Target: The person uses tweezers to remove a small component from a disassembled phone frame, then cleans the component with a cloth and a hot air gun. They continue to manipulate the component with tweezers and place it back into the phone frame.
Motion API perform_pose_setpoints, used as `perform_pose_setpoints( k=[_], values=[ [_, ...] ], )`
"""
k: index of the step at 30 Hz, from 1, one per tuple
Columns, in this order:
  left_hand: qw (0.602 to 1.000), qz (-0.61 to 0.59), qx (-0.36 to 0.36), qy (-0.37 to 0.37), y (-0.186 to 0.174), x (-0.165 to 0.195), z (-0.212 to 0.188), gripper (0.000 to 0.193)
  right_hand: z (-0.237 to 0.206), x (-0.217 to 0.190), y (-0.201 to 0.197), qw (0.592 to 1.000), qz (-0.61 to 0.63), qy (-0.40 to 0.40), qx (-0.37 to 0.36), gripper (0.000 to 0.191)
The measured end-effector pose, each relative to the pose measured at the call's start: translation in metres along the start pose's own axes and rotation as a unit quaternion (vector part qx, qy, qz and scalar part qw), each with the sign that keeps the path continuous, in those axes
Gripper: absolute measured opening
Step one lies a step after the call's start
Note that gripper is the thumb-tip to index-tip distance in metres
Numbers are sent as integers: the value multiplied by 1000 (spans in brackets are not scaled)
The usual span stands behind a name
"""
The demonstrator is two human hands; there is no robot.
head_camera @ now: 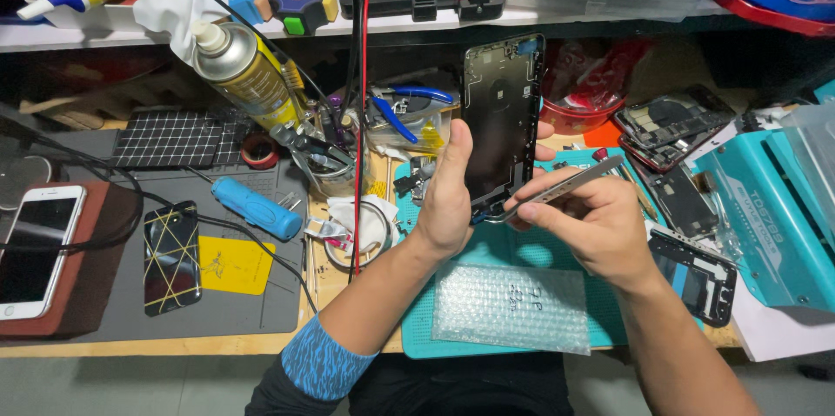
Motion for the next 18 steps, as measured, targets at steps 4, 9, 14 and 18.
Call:
perform_pose_setpoints(
  k=[4, 9, 14, 18],
  values=[
    [1000, 5, -3, 3, 0, -7, 6, 81, 5, 5, -4, 1000, 12, 11, 6, 16],
    [1000, 7, 16, -1, -12, -2, 13, 84, 18, 10, 1, 999, 47, 0, 7, 13],
    [999, -8, 35, -5, -21, -9, 22, 84, 22, 18, -13, 999, 43, 2, 29, 11],
    [998, -41, 53, -3, -34, -18, 41, 82, 27, 14, -55, 993, -14, -24, 114, 10]
  ],
)
Point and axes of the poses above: each hand's wrist, its own z-axis towards the middle knuckle, its own y-axis out of the palm, x = y × z, the point moved 5 cm from there along z, towards the middle knuckle, and after that the axes turned 5 degrees about -z, right-handed, at the moved point
